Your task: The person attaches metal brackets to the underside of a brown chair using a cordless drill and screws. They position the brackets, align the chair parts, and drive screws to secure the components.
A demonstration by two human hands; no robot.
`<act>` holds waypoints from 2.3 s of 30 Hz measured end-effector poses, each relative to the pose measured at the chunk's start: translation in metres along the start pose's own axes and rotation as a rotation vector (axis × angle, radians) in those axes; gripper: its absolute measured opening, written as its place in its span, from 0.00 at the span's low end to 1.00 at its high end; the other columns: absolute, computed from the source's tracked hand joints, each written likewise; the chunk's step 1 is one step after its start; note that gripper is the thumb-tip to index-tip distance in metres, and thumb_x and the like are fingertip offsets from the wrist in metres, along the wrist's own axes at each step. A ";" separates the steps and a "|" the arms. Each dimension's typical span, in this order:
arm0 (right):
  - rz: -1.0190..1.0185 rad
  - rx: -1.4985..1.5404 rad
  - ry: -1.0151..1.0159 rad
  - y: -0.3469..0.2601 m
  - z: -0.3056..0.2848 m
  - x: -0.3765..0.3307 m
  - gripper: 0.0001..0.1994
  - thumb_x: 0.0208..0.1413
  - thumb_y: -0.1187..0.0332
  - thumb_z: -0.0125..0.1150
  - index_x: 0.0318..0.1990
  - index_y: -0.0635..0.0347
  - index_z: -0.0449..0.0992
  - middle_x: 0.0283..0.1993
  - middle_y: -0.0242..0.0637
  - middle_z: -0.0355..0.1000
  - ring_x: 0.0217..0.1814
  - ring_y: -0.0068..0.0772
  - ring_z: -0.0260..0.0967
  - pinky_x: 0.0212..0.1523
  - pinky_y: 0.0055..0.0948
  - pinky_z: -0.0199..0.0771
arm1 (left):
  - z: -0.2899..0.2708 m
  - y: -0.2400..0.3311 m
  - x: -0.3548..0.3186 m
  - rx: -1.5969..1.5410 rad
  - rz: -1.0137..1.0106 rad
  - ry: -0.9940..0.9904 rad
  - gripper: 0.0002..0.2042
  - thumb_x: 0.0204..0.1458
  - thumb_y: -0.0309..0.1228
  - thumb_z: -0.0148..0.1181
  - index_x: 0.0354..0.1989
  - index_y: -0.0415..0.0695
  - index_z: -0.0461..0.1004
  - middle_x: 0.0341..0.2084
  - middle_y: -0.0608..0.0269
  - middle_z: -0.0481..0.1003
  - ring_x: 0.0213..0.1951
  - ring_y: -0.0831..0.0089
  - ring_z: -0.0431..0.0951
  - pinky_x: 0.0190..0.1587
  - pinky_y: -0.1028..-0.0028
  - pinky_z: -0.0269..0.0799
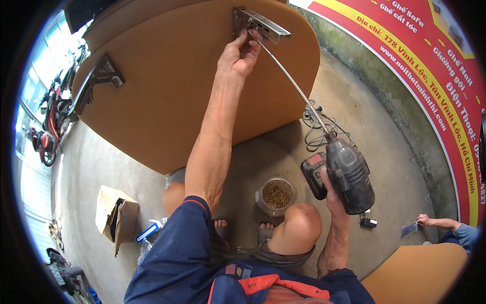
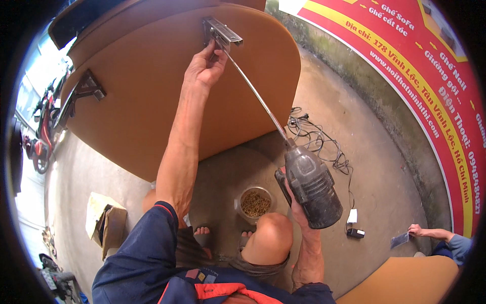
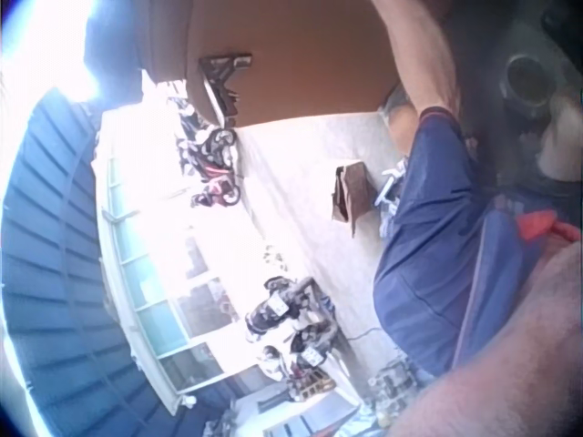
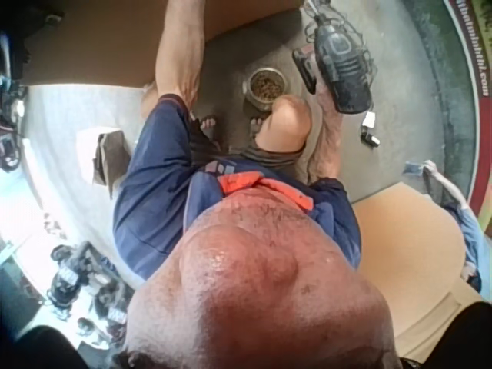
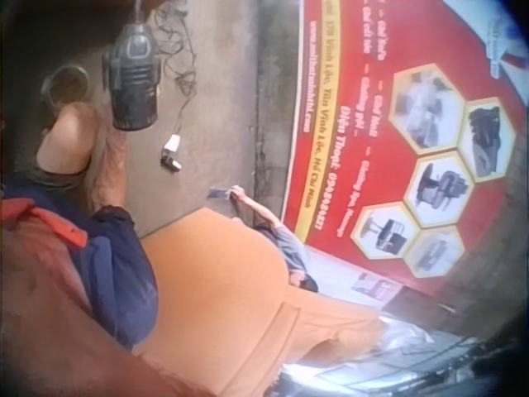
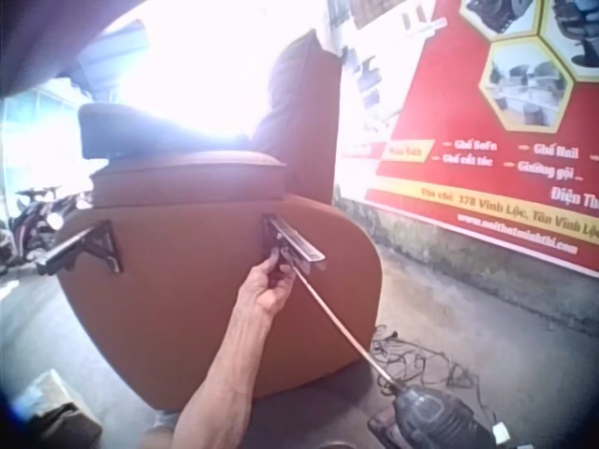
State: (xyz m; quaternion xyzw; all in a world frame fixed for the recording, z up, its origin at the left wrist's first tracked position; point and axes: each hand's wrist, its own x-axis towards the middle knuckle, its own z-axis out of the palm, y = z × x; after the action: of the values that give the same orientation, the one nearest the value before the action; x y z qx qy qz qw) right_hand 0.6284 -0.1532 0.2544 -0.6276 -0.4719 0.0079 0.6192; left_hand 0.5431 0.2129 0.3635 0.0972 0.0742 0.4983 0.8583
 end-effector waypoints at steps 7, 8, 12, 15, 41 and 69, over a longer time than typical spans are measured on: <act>-0.118 -0.251 0.043 0.026 0.002 -0.011 0.17 0.54 0.72 0.76 0.51 0.59 0.80 0.47 0.33 0.80 0.47 0.28 0.76 0.52 0.34 0.76 | 0.003 -0.008 0.005 0.080 0.095 0.035 0.05 0.63 0.23 0.62 0.44 0.36 0.78 0.37 0.57 0.78 0.38 0.64 0.80 0.32 0.72 0.72; -0.087 -0.203 0.064 0.029 0.005 -0.012 0.17 0.54 0.72 0.77 0.51 0.59 0.80 0.47 0.33 0.80 0.47 0.28 0.75 0.51 0.34 0.76 | 0.001 -0.008 0.009 0.054 0.090 0.031 0.05 0.63 0.24 0.62 0.43 0.37 0.78 0.35 0.58 0.77 0.36 0.65 0.78 0.32 0.72 0.72; -0.081 -0.207 0.051 0.017 0.012 -0.007 0.17 0.54 0.72 0.77 0.50 0.60 0.80 0.46 0.33 0.80 0.47 0.28 0.75 0.50 0.34 0.76 | -0.010 -0.007 0.024 -0.045 0.018 -0.066 0.02 0.63 0.26 0.62 0.41 0.42 0.79 0.30 0.63 0.75 0.29 0.71 0.70 0.32 0.72 0.69; -0.050 -0.133 0.009 -0.003 0.014 -0.002 0.16 0.55 0.72 0.76 0.50 0.60 0.81 0.46 0.34 0.80 0.47 0.28 0.76 0.51 0.34 0.76 | -0.019 -0.005 0.032 -0.035 -0.029 -0.178 0.03 0.63 0.27 0.62 0.37 0.44 0.78 0.27 0.65 0.74 0.26 0.73 0.66 0.30 0.72 0.66; 0.282 -0.014 0.055 -0.032 0.008 0.016 0.12 0.57 0.75 0.72 0.48 0.59 0.83 0.31 0.22 0.74 0.27 0.12 0.63 0.29 0.17 0.63 | -0.007 -0.003 0.025 -0.061 -0.051 -0.118 0.09 0.63 0.25 0.61 0.30 0.40 0.73 0.22 0.64 0.71 0.23 0.75 0.64 0.27 0.73 0.62; 0.342 -0.009 0.028 -0.034 0.003 0.020 0.11 0.57 0.77 0.69 0.48 0.59 0.80 0.32 0.26 0.75 0.28 0.13 0.65 0.29 0.18 0.62 | -0.008 -0.001 0.025 -0.027 -0.037 -0.124 0.07 0.63 0.24 0.61 0.32 0.39 0.73 0.23 0.65 0.70 0.27 0.75 0.67 0.32 0.72 0.66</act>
State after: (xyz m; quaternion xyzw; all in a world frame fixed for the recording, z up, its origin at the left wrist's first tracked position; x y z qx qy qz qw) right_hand 0.6175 -0.1465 0.2921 -0.7014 -0.3497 0.1022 0.6126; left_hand 0.5549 0.2347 0.3550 0.1149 0.0157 0.4764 0.8715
